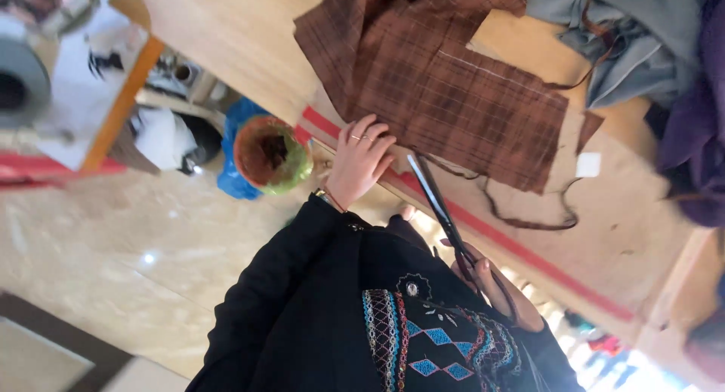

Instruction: Marking a pattern on a piece of plaid fabric with chalk and then cutting it out using large tailor's shears.

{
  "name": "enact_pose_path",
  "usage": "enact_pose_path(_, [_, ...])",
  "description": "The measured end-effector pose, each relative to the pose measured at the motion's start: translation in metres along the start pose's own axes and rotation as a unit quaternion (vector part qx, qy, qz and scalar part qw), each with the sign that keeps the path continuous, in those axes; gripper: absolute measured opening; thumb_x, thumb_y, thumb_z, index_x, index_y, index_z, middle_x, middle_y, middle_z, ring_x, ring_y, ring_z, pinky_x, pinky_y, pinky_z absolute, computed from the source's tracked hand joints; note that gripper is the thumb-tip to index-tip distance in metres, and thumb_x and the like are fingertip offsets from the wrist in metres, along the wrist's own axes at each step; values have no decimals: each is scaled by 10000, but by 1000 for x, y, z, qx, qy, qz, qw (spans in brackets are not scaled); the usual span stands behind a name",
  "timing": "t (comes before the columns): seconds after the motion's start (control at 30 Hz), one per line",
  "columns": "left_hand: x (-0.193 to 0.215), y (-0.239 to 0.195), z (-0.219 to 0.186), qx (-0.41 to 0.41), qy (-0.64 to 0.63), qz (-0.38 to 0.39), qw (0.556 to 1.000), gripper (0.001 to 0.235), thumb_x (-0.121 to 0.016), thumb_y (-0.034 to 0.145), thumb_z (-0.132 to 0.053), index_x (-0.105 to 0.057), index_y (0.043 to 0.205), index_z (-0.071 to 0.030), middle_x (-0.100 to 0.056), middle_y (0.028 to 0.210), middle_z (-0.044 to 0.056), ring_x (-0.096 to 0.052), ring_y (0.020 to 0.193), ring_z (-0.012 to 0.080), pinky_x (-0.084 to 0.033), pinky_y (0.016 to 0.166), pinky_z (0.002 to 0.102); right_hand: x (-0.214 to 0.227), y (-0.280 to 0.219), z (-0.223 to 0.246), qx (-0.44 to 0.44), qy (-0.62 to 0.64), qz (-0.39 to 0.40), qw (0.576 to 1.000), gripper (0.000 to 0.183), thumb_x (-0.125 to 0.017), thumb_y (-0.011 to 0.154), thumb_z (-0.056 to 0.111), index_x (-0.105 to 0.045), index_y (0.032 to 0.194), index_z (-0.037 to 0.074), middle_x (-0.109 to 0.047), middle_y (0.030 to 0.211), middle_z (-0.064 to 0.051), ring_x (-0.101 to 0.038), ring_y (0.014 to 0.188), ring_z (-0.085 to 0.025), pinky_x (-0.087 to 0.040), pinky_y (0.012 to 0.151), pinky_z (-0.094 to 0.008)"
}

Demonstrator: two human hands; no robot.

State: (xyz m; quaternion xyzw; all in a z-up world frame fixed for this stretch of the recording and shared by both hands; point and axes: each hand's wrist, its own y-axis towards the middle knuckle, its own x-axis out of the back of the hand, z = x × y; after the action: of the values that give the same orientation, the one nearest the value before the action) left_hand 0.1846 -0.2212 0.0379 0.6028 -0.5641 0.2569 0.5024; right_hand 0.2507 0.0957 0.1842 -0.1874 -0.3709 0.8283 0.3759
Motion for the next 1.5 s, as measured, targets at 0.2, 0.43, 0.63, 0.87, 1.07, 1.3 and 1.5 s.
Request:
enact_pose_path(0.2, [10, 14, 41, -162, -45, 22, 985, 218, -719, 994, -265, -757, 1173, -147, -649, 1344, 31, -465, 1361, 271, -380, 1115, 516, -70, 28, -26, -105, 94, -86, 986, 979, -139, 781, 757, -535, 1518, 248, -584, 1171, -102, -621, 1227, -180, -446, 1159, -251])
enact_pose_path(0.43, [-15, 15, 57, -218, -143, 6, 965, 215, -698, 995, -242, -743, 1198, -186, -655, 1364, 15, -518, 1350, 251, -394, 1129, 469, -116, 47, -22, 55, 66, -111, 990, 905, -92, 919, 717, -395, 1553, 147, -497, 823, -57, -461, 645, -139, -397, 610, -255])
enact_pose_path(0.63, [-27, 16, 64, -219, -181, -19, 958, 227, -661, 972, -249, -721, 1179, -180, -627, 1388, 25, -542, 1323, 270, -413, 1109, 474, -133, 36, -57, 46, 43, -169, 984, 896, -104, 933, 710, -413, 1529, 117, -658, 953, -113, -595, 693, -180, -462, 578, -314])
enact_pose_path(0.87, [-23, 38, 78, -323, -100, -16, 941, 113, -571, 1045, -148, -652, 1075, -75, -629, 1338, 90, -579, 1248, 263, -459, 1071, 439, -145, 40, -15, 35, 35, -182, 982, 786, -124, 993, 620, -423, 1504, 103, -666, 1012, -102, -595, 738, -184, -478, 647, -327])
enact_pose_path(1.07, [-40, 48, 76, -324, -100, -53, 939, 130, -530, 1078, -138, -656, 1107, -130, -591, 951, 34, -635, 980, 227, -519, 903, 361, -158, 42, 23, -104, 94, -229, 963, 749, -314, 990, 610, -402, 1591, 172, -693, 1250, -242, -700, 1170, -380, -517, 1044, -439])
enact_pose_path(1.3, [-40, 50, 75, -315, -164, -71, 932, 89, -613, 1027, -157, -690, 982, -154, -608, 972, 11, -637, 956, 215, -516, 870, 371, -152, 67, 9, 33, 100, -209, 972, 741, -224, 1004, 613, -501, 1445, 86, -648, 993, -123, -643, 795, -197, -552, 716, -342])
enact_pose_path(1.5, [-36, 52, 75, -318, -188, -87, 925, 67, -657, 991, -125, -705, 959, -159, -623, 998, 22, -650, 958, 230, -530, 845, 371, -142, 92, 8, 77, 102, -209, 970, 647, -180, 1031, 549, -539, 1300, 83, -649, 855, -83, -587, 631, -127, -529, 556, -312])
